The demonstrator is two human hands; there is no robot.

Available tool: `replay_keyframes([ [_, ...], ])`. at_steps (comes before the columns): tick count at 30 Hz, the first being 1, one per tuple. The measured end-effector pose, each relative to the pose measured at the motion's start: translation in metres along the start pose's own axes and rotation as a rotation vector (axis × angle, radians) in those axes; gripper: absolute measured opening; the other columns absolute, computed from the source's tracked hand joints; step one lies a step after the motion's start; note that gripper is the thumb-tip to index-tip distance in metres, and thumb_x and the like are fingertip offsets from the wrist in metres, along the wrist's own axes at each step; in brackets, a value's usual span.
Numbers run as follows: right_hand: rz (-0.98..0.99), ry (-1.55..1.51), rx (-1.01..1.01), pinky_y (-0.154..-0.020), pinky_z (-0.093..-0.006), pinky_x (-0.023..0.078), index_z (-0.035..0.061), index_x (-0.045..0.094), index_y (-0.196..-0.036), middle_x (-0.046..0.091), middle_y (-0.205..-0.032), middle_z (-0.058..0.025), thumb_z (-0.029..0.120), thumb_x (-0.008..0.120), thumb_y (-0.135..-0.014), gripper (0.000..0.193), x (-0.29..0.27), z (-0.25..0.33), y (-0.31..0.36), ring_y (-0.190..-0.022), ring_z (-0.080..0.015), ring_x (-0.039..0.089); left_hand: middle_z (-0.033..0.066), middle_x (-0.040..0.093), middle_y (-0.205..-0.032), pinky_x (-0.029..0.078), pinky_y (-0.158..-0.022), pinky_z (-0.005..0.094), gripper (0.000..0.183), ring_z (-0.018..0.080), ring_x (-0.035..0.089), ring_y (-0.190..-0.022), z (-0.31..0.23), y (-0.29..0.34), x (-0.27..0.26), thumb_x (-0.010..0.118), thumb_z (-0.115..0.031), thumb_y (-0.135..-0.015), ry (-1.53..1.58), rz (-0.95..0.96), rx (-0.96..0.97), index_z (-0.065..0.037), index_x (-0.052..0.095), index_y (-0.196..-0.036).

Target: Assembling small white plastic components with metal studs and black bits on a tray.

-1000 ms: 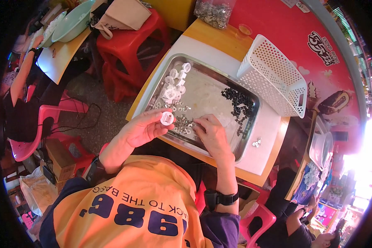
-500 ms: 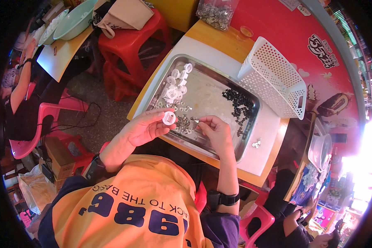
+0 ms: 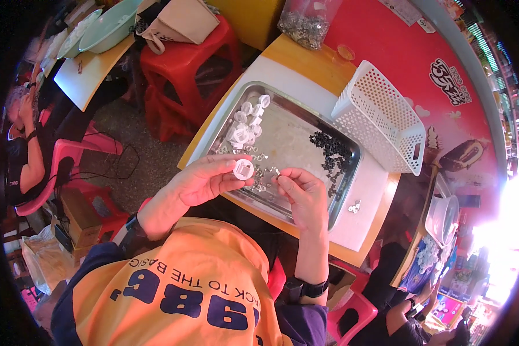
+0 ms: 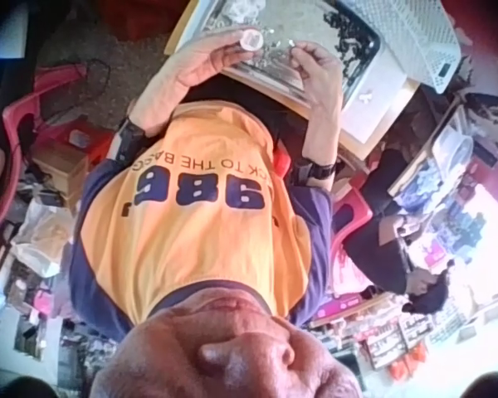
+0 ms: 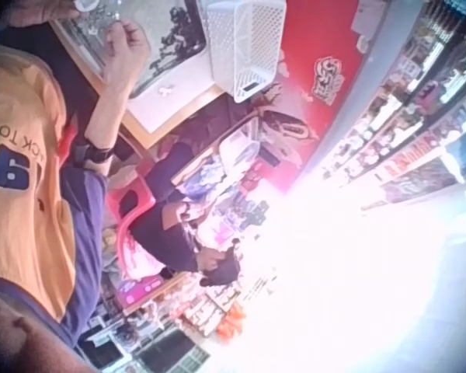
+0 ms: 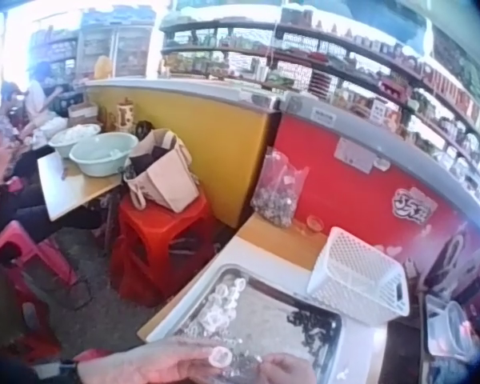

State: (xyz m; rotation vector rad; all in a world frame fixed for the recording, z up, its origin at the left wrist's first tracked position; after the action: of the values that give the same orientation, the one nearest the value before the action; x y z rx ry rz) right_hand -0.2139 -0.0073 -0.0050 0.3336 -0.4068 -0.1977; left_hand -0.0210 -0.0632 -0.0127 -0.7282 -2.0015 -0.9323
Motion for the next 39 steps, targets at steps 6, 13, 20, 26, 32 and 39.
replay_keyframes([
  [6, -0.062, 0.442, -0.351, -0.064, -0.0216, 0.045, 0.0003, 0.065, -0.091, 0.064, -0.089, -0.0049, -0.001, 0.067, -0.079, 0.012, 0.038, 0.034, 0.024, -0.073, -0.0084, 0.056, 0.0151, 0.062, -0.112, 0.055, -0.085, 0.031, 0.034, 0.0268, 0.063, -0.102, -0.005, 0.006, 0.021, 0.056, -0.01, -0.091, -0.087, 0.05, 0.036, 0.002, 0.054, -0.122],
  [13, -0.083, 0.935, -0.739, -0.066, -0.0273, 0.046, 0.0076, 0.067, -0.086, 0.06, -0.088, -0.0053, 0.0, 0.073, -0.072, 0.017, 0.073, 0.048, 0.038, -0.078, -0.0182, 0.058, 0.0136, 0.063, -0.11, 0.054, -0.088, 0.0322, 0.032, 0.0214, 0.063, -0.1, 0.0, 0.008, 0.02, 0.06, -0.008, -0.088, -0.079, 0.067, 0.055, 0.002, 0.057, -0.118],
  [20, -0.095, 1.118, -0.913, -0.069, -0.0326, 0.045, 0.0076, 0.066, -0.088, 0.059, -0.089, -0.0047, -0.001, 0.072, -0.069, 0.022, 0.077, 0.051, 0.045, -0.08, -0.0227, 0.057, 0.0142, 0.063, -0.11, 0.053, -0.09, 0.0315, 0.03, 0.0203, 0.063, -0.1, 0.001, 0.009, 0.016, 0.061, -0.007, -0.088, -0.145, 0.002, 0.092, 0.004, 0.058, -0.115],
  [26, -0.079, 1.345, -1.067, -0.074, -0.0336, 0.042, 0.008, 0.065, -0.091, 0.058, -0.089, -0.0027, 0.002, 0.073, -0.068, 0.025, 0.082, 0.053, 0.05, -0.08, -0.0207, 0.057, 0.0135, 0.063, -0.11, 0.053, -0.09, 0.0314, 0.029, 0.0196, 0.063, -0.1, 0.0, 0.009, 0.023, 0.061, -0.007, -0.088, -0.217, 0.006, 0.095, 0.004, 0.059, -0.114],
  [32, -0.013, 1.338, -1.071, -0.072, -0.0332, 0.041, 0.0089, 0.065, -0.095, 0.057, -0.089, -0.0027, 0.004, 0.073, -0.07, 0.027, 0.085, 0.05, 0.05, -0.078, -0.0192, 0.056, 0.0131, 0.063, -0.109, 0.054, -0.088, 0.0328, 0.027, 0.0204, 0.063, -0.1, 0.004, 0.007, 0.018, 0.06, -0.007, -0.089, -0.169, -0.016, 0.099, 0.003, 0.059, -0.114],
  [39, -0.035, 1.279, -1.073, -0.065, -0.032, 0.044, 0.008, 0.065, -0.1, 0.056, -0.088, -0.0041, 0.004, 0.073, -0.07, 0.031, 0.078, 0.041, 0.047, -0.071, -0.0187, 0.054, 0.0149, 0.064, -0.107, 0.055, -0.084, 0.0394, 0.026, 0.0245, 0.065, -0.097, 0.006, 0.006, 0.024, 0.052, -0.006, -0.09, -0.07, 0.022, 0.081, 0.003, 0.058, -0.114],
])
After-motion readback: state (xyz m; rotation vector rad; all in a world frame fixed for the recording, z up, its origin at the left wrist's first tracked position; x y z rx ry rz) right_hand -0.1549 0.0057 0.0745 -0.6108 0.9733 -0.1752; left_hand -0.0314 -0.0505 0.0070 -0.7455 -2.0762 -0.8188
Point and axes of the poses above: each hand's wrist, its own y-axis away from the middle knuckle, its own x-axis out of the palm, z = x × y, the point moved 5 cm from there along -y, towards the middle knuckle
